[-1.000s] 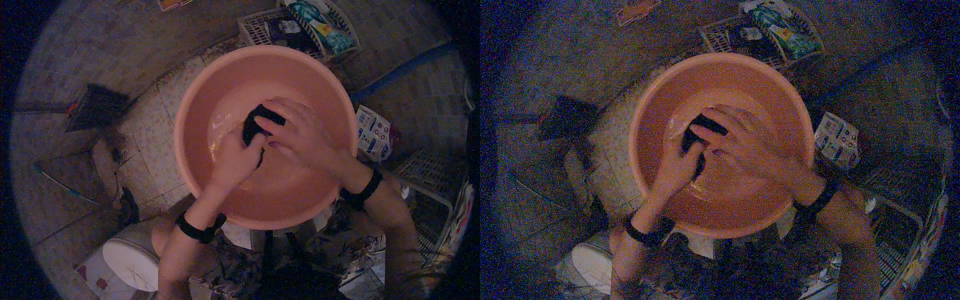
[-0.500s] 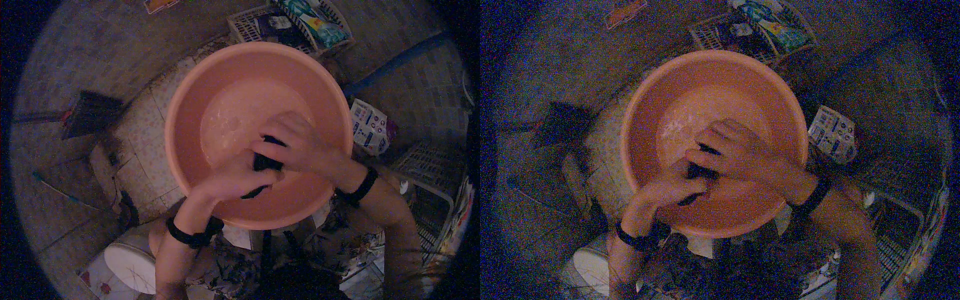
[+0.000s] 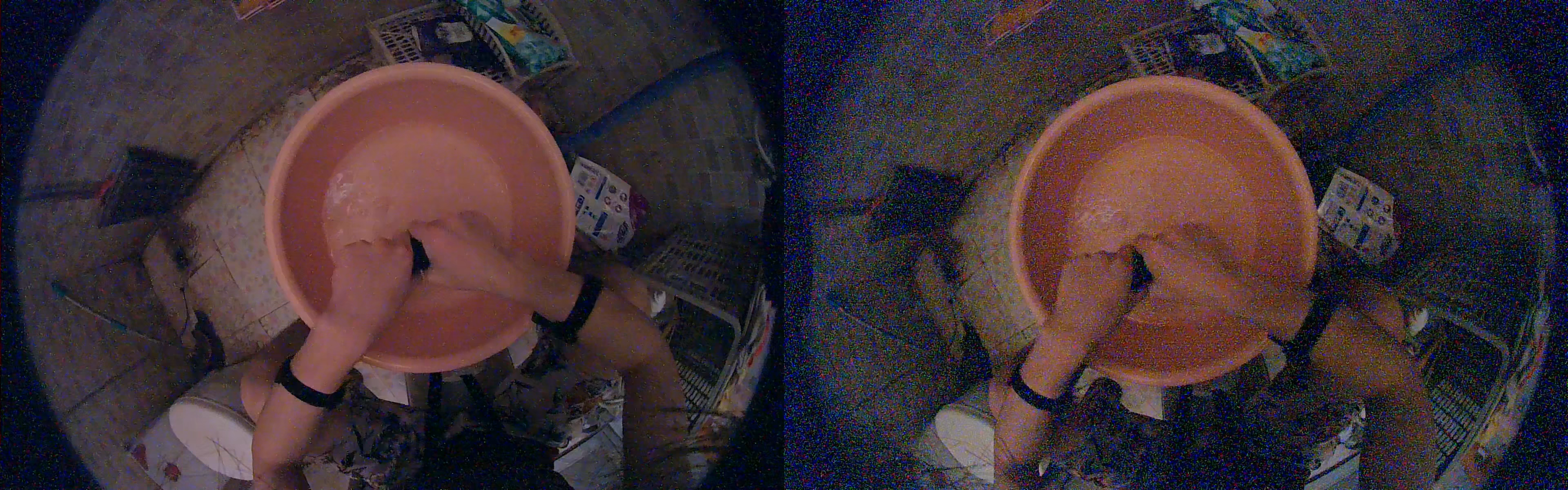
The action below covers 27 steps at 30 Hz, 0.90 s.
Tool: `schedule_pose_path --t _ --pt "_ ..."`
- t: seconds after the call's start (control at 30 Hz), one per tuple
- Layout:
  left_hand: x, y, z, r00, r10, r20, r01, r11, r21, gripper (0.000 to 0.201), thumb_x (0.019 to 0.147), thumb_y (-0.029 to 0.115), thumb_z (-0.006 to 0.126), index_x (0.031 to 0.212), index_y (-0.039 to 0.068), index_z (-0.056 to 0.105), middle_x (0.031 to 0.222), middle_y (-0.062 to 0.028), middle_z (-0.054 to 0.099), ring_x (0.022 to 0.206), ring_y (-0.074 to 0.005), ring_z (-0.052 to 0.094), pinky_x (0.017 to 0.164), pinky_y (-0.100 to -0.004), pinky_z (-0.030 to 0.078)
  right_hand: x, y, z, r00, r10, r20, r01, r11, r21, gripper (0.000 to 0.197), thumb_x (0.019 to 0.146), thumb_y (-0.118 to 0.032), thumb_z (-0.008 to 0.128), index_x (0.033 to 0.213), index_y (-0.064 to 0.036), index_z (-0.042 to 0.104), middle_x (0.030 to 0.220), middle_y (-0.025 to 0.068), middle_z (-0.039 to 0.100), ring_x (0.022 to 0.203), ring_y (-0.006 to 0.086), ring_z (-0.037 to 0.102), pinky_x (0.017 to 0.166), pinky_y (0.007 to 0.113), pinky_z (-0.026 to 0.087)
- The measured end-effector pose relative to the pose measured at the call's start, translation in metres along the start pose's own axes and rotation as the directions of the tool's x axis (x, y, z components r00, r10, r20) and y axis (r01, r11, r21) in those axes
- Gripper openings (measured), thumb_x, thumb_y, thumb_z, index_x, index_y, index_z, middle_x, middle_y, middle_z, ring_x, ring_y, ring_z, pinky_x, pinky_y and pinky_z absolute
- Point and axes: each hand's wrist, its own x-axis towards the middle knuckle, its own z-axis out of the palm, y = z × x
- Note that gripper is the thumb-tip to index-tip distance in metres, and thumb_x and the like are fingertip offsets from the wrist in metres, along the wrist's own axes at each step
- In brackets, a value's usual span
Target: Hand washing a small piece of dark clothing in a basin of water.
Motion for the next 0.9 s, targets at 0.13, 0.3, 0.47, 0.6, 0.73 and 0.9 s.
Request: schedule_pose_path --t 0.13,0.3,0.47,0.6,0.73,0.9 --pt "0.005 -0.001 0.011 0.999 -0.008 -0.052 0.011 0.998 0.068 0.016 0.082 0.019 0.062 0.093 0.008 0.061 0.079 -0.0126 0.07 0.07 -0.0253 0.071 0.059 -0.0385 0.056 0.007 -0.004 0.001 0.983 0.136 0.123 -0.149 0.983 0.104 0.025 0.077 -0.021 0.066 0.095 -0.0045 0.066 0.092 0.0204 0.068 0.092 0.0392 0.065 0.083 0.047 0.05" --pt "0.01 0.003 0.024 0.989 0.024 -0.145 -0.013 0.997 0.075 0.016 0.082 0.015 0.059 0.096 0.01 0.057 0.077 -0.0097 0.067 0.07 -0.0255 0.07 0.057 -0.0356 0.056 0.009 0.02 0.023 0.989 0.06 0.136 -0.118 0.874 0.471 0.028 0.076 -0.018 0.066 0.098 -0.0007 0.067 0.091 0.0222 0.069 0.088 0.0346 0.067 0.08 0.042 0.05" --pt "0.008 0.009 0.015 0.972 -0.035 -0.234 0.059 0.993 0.098 0.016 0.08 0.015 0.059 0.095 0.011 0.055 0.077 -0.0081 0.064 0.071 -0.0252 0.069 0.057 -0.0356 0.056 0.009 0.019 0.021 0.969 0.046 0.242 -0.192 0.758 0.623 0.027 0.076 -0.015 0.066 0.095 0.0037 0.068 0.088 0.0169 0.07 0.082 0.0233 0.066 0.076 0.036 0.049" --pt "0.01 0.01 0.015 0.971 -0.046 -0.236 0.061 0.997 0.057 0.018 0.079 0.013 0.06 0.096 0.011 0.053 0.077 -0.0079 0.063 0.073 -0.0251 0.069 0.056 -0.0347 0.057 0.006 0.018 0.018 0.954 0.119 0.276 -0.279 0.689 0.668 0.028 0.074 -0.017 0.068 0.094 0.0039 0.068 0.084 0.0129 0.069 0.078 0.0195 0.063 0.073 0.033 0.049" --pt "0.012 0.008 0.015 0.936 0.041 -0.35 -0.028 0.999 0.043 0.021 0.079 0.013 0.061 0.098 0.011 0.052 0.078 -0.009 0.062 0.072 -0.0251 0.069 0.054 -0.0355 0.057 0.013 0.025 0.026 0.915 0.261 0.308 -0.401 0.678 0.616 0.03 0.073 -0.019 0.071 0.095 0.0026 0.068 0.084 0.014 0.069 0.078 0.0212 0.064 0.071 0.035 0.05" --pt "0.014 0.009 0.017 0.953 0.024 -0.302 -0.008 0.998 0.054 0.02 0.082 0.014 0.058 0.101 0.011 0.052 0.078 -0.0099 0.062 0.069 -0.0263 0.069 0.053 -0.0365 0.057 0.007 0.021 0.016 0.965 0.206 0.162 -0.258 0.854 0.452 0.034 0.074 -0.025 0.069 0.096 0.0002 0.068 0.089 0.0208 0.069 0.085 0.0338 0.068 0.075 0.043 0.052"
